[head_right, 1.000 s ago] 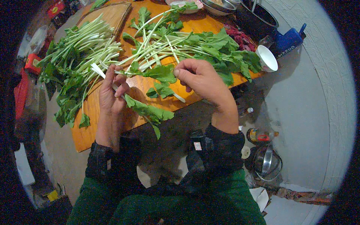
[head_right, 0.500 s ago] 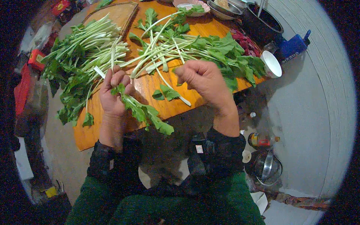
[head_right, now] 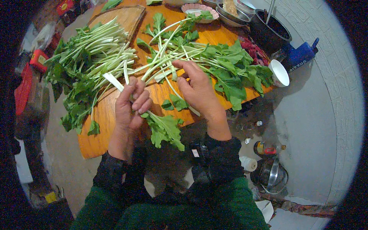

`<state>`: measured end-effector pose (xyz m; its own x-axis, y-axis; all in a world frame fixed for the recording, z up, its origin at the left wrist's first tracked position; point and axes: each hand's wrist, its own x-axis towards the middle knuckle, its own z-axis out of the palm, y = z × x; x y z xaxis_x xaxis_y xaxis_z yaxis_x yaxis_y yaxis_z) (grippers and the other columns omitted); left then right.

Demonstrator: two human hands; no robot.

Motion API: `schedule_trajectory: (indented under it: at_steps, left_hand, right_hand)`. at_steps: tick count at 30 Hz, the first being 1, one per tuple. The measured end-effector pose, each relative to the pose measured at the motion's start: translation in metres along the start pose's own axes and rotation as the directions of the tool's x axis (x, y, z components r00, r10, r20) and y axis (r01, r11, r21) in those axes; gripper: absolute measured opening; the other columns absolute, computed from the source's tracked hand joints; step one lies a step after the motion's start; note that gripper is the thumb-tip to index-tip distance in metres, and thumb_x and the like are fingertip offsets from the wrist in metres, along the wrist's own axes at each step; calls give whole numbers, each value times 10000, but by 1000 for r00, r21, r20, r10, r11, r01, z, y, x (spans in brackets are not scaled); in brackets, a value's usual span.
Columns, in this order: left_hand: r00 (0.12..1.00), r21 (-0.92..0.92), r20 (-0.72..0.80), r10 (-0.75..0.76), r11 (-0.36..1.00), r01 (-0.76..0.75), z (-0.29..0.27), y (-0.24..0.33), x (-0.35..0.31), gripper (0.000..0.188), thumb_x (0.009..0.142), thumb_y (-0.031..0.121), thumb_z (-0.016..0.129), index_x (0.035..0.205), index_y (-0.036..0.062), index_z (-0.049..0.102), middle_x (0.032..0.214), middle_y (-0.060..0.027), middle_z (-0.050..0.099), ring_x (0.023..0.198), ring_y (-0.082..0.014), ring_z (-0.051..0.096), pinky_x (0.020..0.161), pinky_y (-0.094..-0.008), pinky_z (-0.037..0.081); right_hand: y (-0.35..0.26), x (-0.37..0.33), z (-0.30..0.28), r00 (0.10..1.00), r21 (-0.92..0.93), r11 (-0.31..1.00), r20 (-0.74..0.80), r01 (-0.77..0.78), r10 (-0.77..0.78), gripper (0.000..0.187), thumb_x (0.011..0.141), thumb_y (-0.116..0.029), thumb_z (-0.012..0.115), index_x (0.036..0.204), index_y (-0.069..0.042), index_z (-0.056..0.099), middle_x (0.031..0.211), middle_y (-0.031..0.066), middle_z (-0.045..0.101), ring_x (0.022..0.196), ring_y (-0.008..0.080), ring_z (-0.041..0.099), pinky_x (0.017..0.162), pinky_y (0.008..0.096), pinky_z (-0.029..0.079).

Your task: The person sits at a wooden table and repeatedly picks up green leafy vegetables, snaps off the lower stems, and places the trimmed pieces on the table. The person handles the vegetables one at a time, separating the stems from the leaves throughout the clip.

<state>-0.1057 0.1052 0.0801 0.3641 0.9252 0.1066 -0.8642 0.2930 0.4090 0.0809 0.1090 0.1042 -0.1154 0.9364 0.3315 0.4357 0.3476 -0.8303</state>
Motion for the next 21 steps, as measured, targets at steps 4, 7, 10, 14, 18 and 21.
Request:
schedule_trajectory:
  at_steps: [4,7,10,14,18,21]
  left_hand:
    - [989,18,-40,-143,989,144,3,-8,-1,253,921,316,436,759,122,409,616,7,373,422,-68,343,388,-219,299]
    - [980,-7,4,-200,980,200,5,-11,0,301,931,359,398,750,118,407,647,-9,408,433,-78,356,400,-232,312]
    - [976,23,-30,-215,976,215,5,-12,-1,294,933,351,400,785,102,452,749,-48,497,470,-97,402,423,-241,341]
    - [985,74,-61,-161,983,166,6,-13,0,270,918,303,458,980,49,524,826,-59,547,534,-107,463,451,-249,377]
    - [988,126,-98,-120,983,132,8,-13,-1,316,899,270,504,1101,28,496,814,-45,536,537,-86,454,448,-236,372]
    - [994,127,-95,-44,990,56,9,-13,-1,364,885,245,532,1166,24,464,793,-33,524,537,-74,448,446,-226,368]
  right_hand:
    - [16,10,11,987,-188,972,-38,144,-154,488,761,64,395,1233,-52,443,1203,115,480,920,188,542,791,273,449]
    - [27,16,18,977,-308,934,-49,183,-207,490,755,71,396,1229,-46,438,1228,150,464,960,242,538,823,297,443]
    - [35,19,24,968,-354,914,-76,199,-240,395,758,64,435,1135,-27,509,1107,145,526,904,245,554,778,303,452]
    - [28,21,24,951,-328,926,-177,186,-253,209,751,45,522,942,1,595,890,118,577,789,231,570,697,296,457]
    - [-2,19,16,859,-361,889,-318,281,-401,154,725,26,609,877,2,617,804,96,584,695,200,572,618,269,454]
    - [-26,9,8,904,-375,874,-170,308,-391,165,714,22,629,876,-3,621,772,98,589,671,200,581,580,268,449]
